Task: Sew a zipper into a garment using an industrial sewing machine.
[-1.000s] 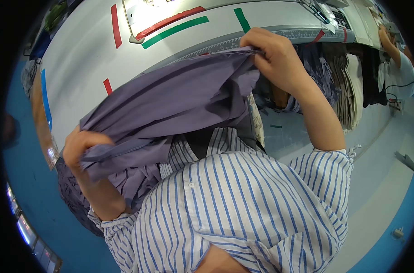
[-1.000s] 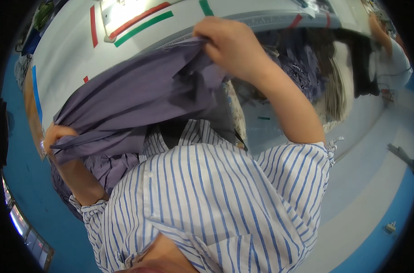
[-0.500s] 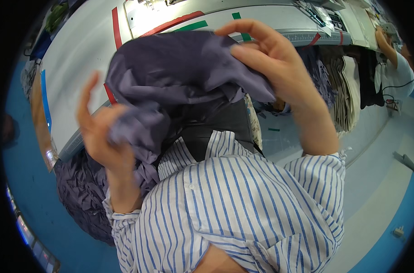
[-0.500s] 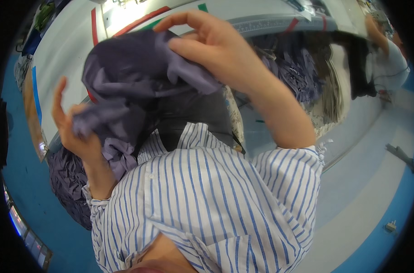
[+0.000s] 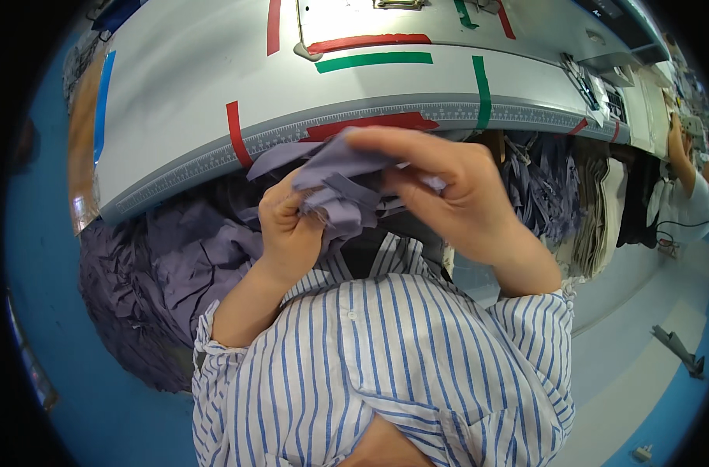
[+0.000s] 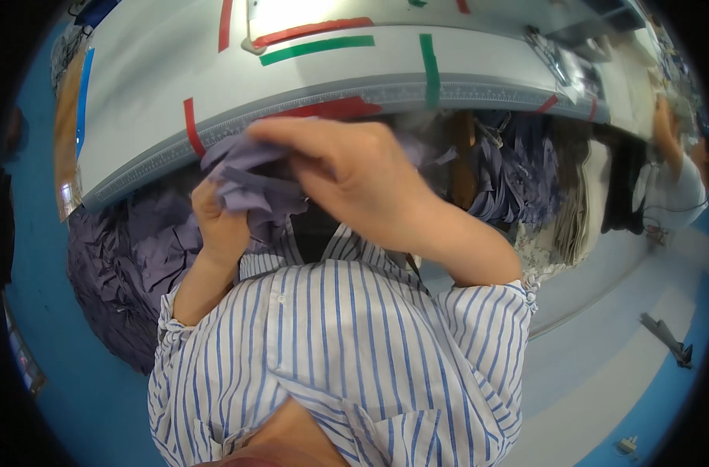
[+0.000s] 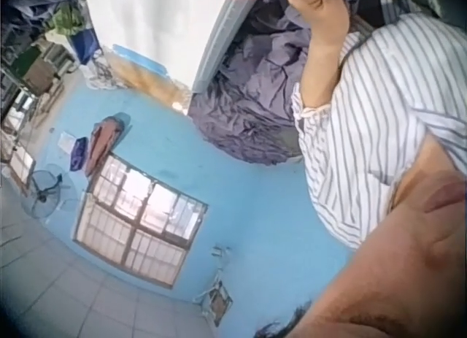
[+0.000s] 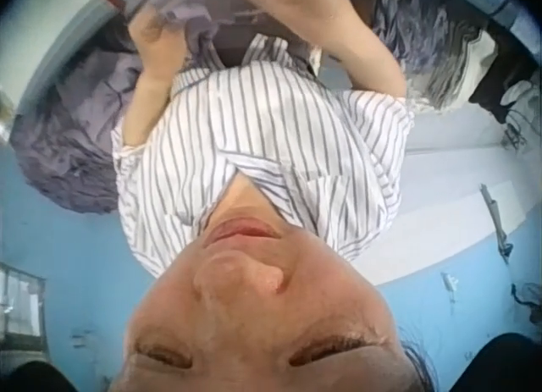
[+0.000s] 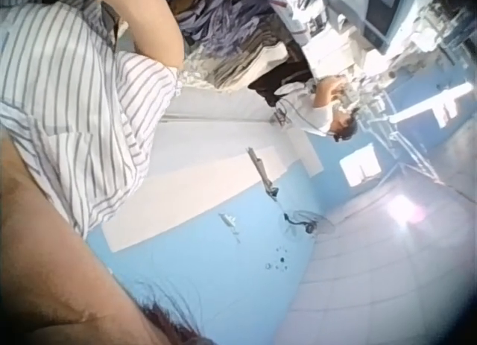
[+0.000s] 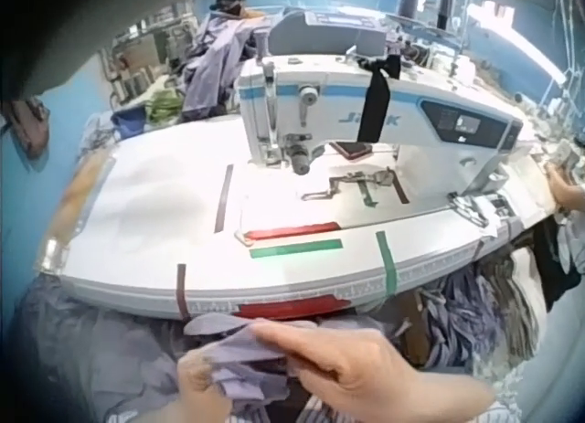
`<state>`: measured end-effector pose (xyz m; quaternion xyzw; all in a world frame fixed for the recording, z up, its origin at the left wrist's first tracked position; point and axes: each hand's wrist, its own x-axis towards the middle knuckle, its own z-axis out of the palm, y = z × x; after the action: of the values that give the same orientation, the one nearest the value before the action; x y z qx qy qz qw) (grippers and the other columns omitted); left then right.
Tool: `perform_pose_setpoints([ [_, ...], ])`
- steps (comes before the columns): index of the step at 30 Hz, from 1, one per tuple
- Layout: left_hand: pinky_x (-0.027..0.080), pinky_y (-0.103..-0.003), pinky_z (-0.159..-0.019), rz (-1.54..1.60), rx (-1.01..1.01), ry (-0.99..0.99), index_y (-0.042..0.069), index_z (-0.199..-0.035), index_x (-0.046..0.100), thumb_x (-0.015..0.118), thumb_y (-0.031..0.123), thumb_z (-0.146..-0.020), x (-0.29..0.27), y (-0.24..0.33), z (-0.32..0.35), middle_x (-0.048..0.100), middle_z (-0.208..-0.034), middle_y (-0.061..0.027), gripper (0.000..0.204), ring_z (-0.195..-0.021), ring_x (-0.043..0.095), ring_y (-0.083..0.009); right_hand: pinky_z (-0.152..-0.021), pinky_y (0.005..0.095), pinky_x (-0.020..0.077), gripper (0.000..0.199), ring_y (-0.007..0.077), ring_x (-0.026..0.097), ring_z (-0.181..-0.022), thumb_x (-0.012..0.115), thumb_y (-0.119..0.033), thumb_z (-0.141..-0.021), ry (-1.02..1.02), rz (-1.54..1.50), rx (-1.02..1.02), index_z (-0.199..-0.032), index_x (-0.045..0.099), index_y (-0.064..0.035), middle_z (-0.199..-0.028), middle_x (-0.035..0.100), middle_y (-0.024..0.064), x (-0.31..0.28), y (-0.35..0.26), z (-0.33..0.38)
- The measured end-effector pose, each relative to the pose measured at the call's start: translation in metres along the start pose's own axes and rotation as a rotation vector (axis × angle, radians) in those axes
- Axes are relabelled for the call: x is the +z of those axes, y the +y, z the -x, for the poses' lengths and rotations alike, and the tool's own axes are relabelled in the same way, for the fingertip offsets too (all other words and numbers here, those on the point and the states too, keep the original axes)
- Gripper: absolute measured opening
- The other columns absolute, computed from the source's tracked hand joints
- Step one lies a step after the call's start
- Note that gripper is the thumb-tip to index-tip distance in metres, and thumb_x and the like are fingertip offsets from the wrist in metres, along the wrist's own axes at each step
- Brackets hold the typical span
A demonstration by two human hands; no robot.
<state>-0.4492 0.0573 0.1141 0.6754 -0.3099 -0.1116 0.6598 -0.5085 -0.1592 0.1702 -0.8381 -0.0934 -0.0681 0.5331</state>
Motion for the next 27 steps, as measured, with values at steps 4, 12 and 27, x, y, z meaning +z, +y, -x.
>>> perform_pose_setpoints([
  [4,0.053,-0.033,-0.074,-0.207,0.149,-0.266,-0.001,-0.095,0.072,0.070,-0.002,-0.073,-0.009,-0.002,-0.003,0.071,-0.092,-0.0135,0.023,-0.081,0.069,-0.0290,-0.074,0.0345,0.0550,0.041,0.0255,0.066,-0.086,0.079,0.001,-0.065,0.141,0.570,-0.276,-0.104,0.069,-0.0055,-0.095,0.068,0.0107,-0.003,0.016,0.002],
  [12,0.058,-0.031,-0.074,-0.429,0.165,-0.277,0.000,-0.092,0.071,0.071,-0.004,-0.073,-0.033,0.042,-0.010,0.069,-0.108,-0.0135,0.020,-0.085,0.071,-0.0241,-0.096,0.0417,0.0524,0.028,0.0228,0.063,-0.093,0.048,-0.029,-0.104,0.075,-0.450,-0.274,-0.111,0.060,-0.0045,-0.100,0.066,0.0123,-0.070,0.073,0.003],
  [27,0.051,-0.029,-0.060,-0.628,0.183,-0.369,0.003,-0.091,0.070,0.076,0.007,-0.070,-0.067,0.065,-0.069,0.068,-0.077,-0.0109,0.022,-0.067,0.068,-0.0266,-0.067,0.0307,0.0517,0.017,0.0213,0.065,-0.076,0.073,-0.023,-0.086,-0.427,-0.096,-0.281,-0.083,0.071,-0.0064,-0.134,0.060,0.0185,-0.006,0.053,-0.004],
])
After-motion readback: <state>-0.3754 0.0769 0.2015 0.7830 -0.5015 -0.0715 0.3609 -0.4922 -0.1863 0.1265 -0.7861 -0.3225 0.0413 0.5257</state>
